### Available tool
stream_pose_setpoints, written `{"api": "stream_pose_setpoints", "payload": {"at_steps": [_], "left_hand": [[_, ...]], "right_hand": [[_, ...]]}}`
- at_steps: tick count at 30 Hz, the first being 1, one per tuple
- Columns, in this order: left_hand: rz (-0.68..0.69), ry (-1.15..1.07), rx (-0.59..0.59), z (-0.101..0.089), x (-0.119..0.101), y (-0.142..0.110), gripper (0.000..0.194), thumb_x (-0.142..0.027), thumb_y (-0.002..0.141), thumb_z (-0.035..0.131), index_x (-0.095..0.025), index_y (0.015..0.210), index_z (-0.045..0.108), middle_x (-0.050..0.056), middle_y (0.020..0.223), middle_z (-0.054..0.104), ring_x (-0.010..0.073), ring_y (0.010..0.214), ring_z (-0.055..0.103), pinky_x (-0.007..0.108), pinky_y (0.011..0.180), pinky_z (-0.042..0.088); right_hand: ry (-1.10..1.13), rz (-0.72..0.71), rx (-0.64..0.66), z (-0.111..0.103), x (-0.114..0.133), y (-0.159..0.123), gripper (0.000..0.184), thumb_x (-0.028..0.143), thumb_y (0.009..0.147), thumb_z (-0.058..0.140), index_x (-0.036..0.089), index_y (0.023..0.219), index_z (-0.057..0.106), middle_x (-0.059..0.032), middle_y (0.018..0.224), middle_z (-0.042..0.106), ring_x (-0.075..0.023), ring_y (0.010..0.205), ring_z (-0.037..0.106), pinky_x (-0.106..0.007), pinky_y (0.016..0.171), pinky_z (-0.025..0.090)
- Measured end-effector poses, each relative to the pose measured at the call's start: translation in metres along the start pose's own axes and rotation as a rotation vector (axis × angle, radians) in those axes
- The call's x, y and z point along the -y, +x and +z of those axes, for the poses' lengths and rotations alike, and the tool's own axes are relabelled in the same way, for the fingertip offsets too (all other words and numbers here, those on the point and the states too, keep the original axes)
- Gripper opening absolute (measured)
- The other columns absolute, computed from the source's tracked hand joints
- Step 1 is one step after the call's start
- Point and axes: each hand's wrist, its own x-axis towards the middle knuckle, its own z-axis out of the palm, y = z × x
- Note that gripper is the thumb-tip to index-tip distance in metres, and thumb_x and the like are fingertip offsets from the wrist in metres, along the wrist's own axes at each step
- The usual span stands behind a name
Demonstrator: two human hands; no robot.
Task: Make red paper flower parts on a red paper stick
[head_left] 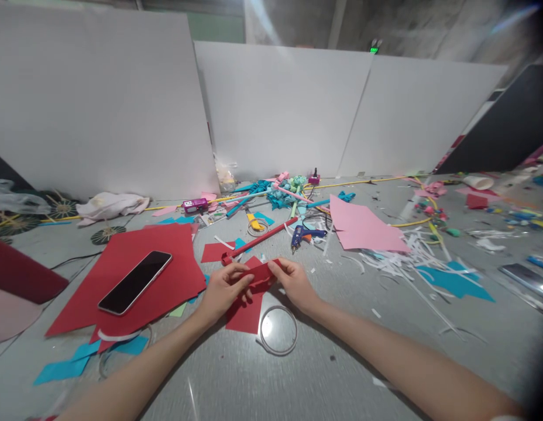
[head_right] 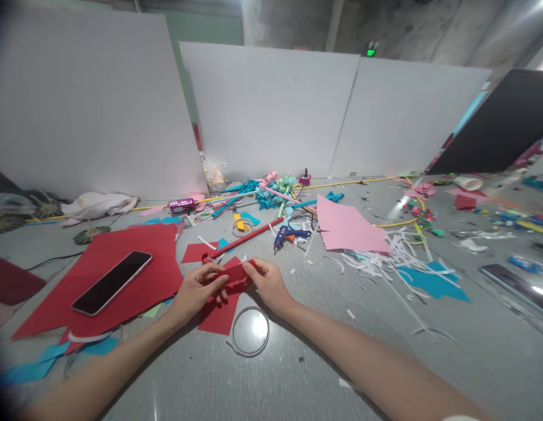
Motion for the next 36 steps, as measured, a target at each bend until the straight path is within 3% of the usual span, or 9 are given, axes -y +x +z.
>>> {"api": "stream_pose_setpoints", "payload": {"at_steps": [4,11,14,19,23,26,31,36], "left_hand": [[0.044,0.117,-0.026,-0.001,-0.002,0.0,0.033,-0.046,0.085,0.078,-0.016,0.096,0.068,0.003,0.07,0.074,0.0159,0.057,0.068,0.027,0.059,0.055],[0.081,0.224,0.079,-0.006,0.007,0.002,0.03,-0.046,0.09,0.072,-0.017,0.093,0.076,0.005,0.079,0.076,0.0173,0.065,0.069,0.027,0.063,0.055],[0.087,0.233,0.097,-0.008,0.01,0.002,0.029,-0.045,0.091,0.07,-0.017,0.093,0.076,0.005,0.076,0.075,0.0169,0.062,0.068,0.027,0.063,0.054],[0.102,0.291,0.076,-0.008,0.011,0.002,0.031,-0.047,0.091,0.071,-0.017,0.089,0.077,0.006,0.077,0.076,0.0179,0.068,0.069,0.026,0.064,0.052],[0.04,0.235,0.061,-0.004,0.007,0.001,0.035,-0.05,0.094,0.066,-0.017,0.085,0.075,0.005,0.073,0.075,0.0172,0.062,0.068,0.027,0.063,0.052],[0.051,0.246,0.058,-0.002,0.004,-0.001,0.037,-0.05,0.095,0.063,-0.018,0.083,0.075,0.005,0.071,0.075,0.0171,0.059,0.067,0.027,0.061,0.052],[0.228,0.434,0.029,-0.002,0.0,-0.008,0.031,-0.044,0.097,0.062,-0.022,0.085,0.08,0.003,0.077,0.078,0.0186,0.069,0.071,0.026,0.069,0.052],[0.28,0.527,0.094,-0.001,-0.002,-0.01,0.029,-0.038,0.099,0.06,-0.023,0.083,0.079,0.002,0.079,0.079,0.0172,0.069,0.07,0.026,0.071,0.05]], "right_hand": [[-0.047,0.017,0.039,0.0,0.002,-0.003,0.049,0.059,0.096,0.062,0.015,0.082,0.078,-0.0027,0.075,0.069,-0.0143,0.068,0.058,-0.026,0.063,0.046],[-0.112,0.018,0.114,0.0,-0.003,-0.005,0.04,0.055,0.095,0.065,0.022,0.108,0.084,-0.0062,0.099,0.079,-0.0209,0.088,0.07,-0.033,0.08,0.054],[-0.085,0.054,0.103,0.0,-0.004,-0.004,0.042,0.056,0.093,0.068,0.022,0.113,0.082,-0.0076,0.104,0.079,-0.0207,0.087,0.071,-0.033,0.077,0.055],[-0.132,0.003,0.091,0.0,-0.002,-0.004,0.043,0.057,0.097,0.062,0.021,0.104,0.084,-0.0055,0.093,0.078,-0.021,0.087,0.07,-0.032,0.079,0.054],[-0.054,0.049,-0.041,0.0,-0.002,-0.004,0.049,0.061,0.095,0.062,0.017,0.102,0.083,-0.0036,0.077,0.073,-0.0166,0.066,0.062,-0.028,0.063,0.052],[-0.014,0.045,-0.092,0.0,-0.003,-0.004,0.049,0.06,0.095,0.062,0.016,0.103,0.082,-0.0037,0.076,0.073,-0.0146,0.062,0.06,-0.027,0.06,0.051],[-0.027,0.049,0.04,0.001,0.002,-0.005,0.039,0.053,0.085,0.078,0.019,0.102,0.082,-0.0063,0.091,0.077,-0.0168,0.075,0.067,-0.029,0.069,0.054],[-0.035,0.115,0.095,0.002,0.004,-0.004,0.041,0.055,0.088,0.074,0.015,0.088,0.082,-0.0067,0.079,0.075,-0.0155,0.067,0.063,-0.027,0.062,0.05]]}}
